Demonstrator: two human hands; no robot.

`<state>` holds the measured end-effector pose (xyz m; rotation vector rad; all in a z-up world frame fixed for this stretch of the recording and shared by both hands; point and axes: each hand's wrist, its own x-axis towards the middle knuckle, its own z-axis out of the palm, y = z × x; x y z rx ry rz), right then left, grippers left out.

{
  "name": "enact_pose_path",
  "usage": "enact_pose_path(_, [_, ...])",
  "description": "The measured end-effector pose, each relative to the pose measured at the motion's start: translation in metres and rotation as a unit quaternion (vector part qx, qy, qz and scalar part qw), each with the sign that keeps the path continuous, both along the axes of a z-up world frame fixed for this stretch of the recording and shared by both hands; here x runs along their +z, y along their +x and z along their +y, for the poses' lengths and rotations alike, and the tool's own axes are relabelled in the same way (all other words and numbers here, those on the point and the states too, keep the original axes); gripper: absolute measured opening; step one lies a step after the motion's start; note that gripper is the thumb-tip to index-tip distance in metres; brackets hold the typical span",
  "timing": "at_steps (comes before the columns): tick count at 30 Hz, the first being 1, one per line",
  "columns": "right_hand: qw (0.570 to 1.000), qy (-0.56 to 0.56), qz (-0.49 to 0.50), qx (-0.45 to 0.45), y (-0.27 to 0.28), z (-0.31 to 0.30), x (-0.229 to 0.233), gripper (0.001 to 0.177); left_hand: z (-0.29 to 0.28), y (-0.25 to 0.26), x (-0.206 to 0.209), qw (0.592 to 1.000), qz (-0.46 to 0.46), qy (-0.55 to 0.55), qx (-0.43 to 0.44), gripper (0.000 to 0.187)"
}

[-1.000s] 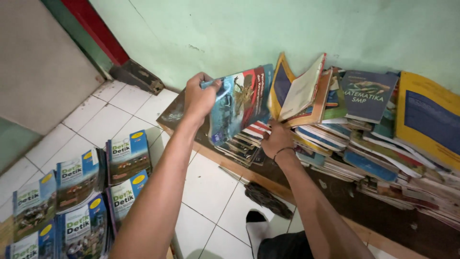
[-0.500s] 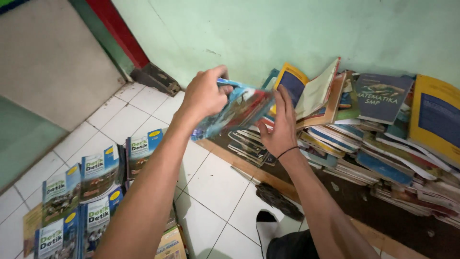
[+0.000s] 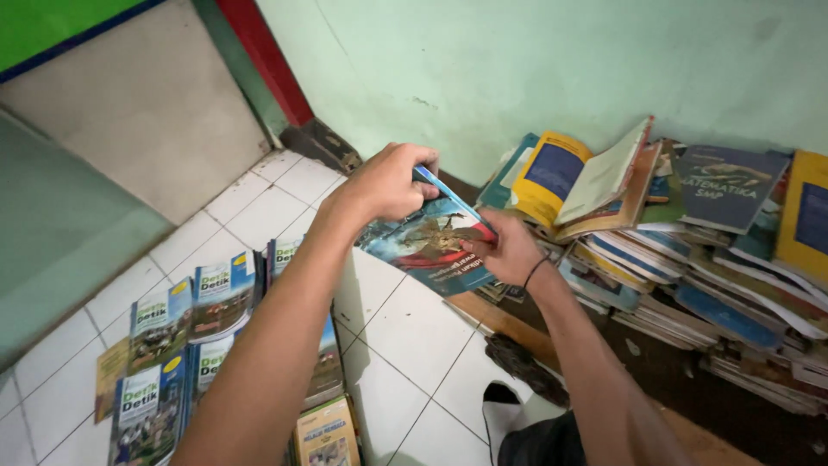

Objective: Sorting and stacking various books from a large pile onto the floor.

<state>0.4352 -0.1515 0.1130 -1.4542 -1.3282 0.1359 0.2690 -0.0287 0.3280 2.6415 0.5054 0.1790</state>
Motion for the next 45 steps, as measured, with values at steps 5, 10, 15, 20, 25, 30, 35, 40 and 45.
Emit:
enact_pose_path(5, [0.999, 0.000, -0.008, -0.049, 0.010, -0.007, 0.003, 0.057, 0.031, -0.024, -0.040, 0.995, -0.095, -0.028, 0.015, 0.005])
enact_pose_path(10, [0.930, 0.021, 0.350, -0.107, -0.004, -0.010, 0.023, 0.112, 0.069, -0.086, -0.066, 0.964, -0.253, 0.028, 0.076, 0.015])
enact_pose_path(15, [0.841, -0.145, 0.516, -0.077, -0.053, 0.003, 0.041, 0.118, 0.059, -0.116, -0.077, 0.894, -0.386, -0.095, 0.208, 0.010])
enact_pose_path(20, [0.788, -0.132, 0.590, 0.116, -0.106, 0.024, 0.055, 0.081, 0.041, -0.134, -0.088, 0.791, -0.493, -0.226, 0.284, 0.016])
enact_pose_path(25, [0.796, 0.056, 0.589, 0.127, -0.160, 0.038, 0.063, 0.040, 0.065, -0.161, -0.141, 0.689, -0.552, -0.344, 0.320, 0.014])
enact_pose_path(30, [0.821, 0.138, 0.535, 0.143, -0.173, 0.071, 0.033, 0.047, 0.042, -0.217, -0.149, 0.722, -0.516, -0.333, 0.319, 0.013])
enact_pose_path(35, [0.848, 0.175, 0.470, 0.169, -0.198, 0.078, 0.034, 0.055, 0.029, -0.267, -0.164, 0.808, -0.429, -0.270, 0.301, 0.013])
enact_pose_path(40, [0.906, 0.131, 0.369, 0.159, -0.216, 0.087, 0.020, 0.055, 0.013, -0.287, -0.158, 0.844, -0.364, -0.195, 0.341, 0.035])
enact_pose_path(45, [0.903, 0.100, 0.373, 0.187, -0.239, 0.098, 0.004, 0.054, 0.017, -0.315, -0.182, 0.842, -0.320, -0.128, 0.414, 0.040])
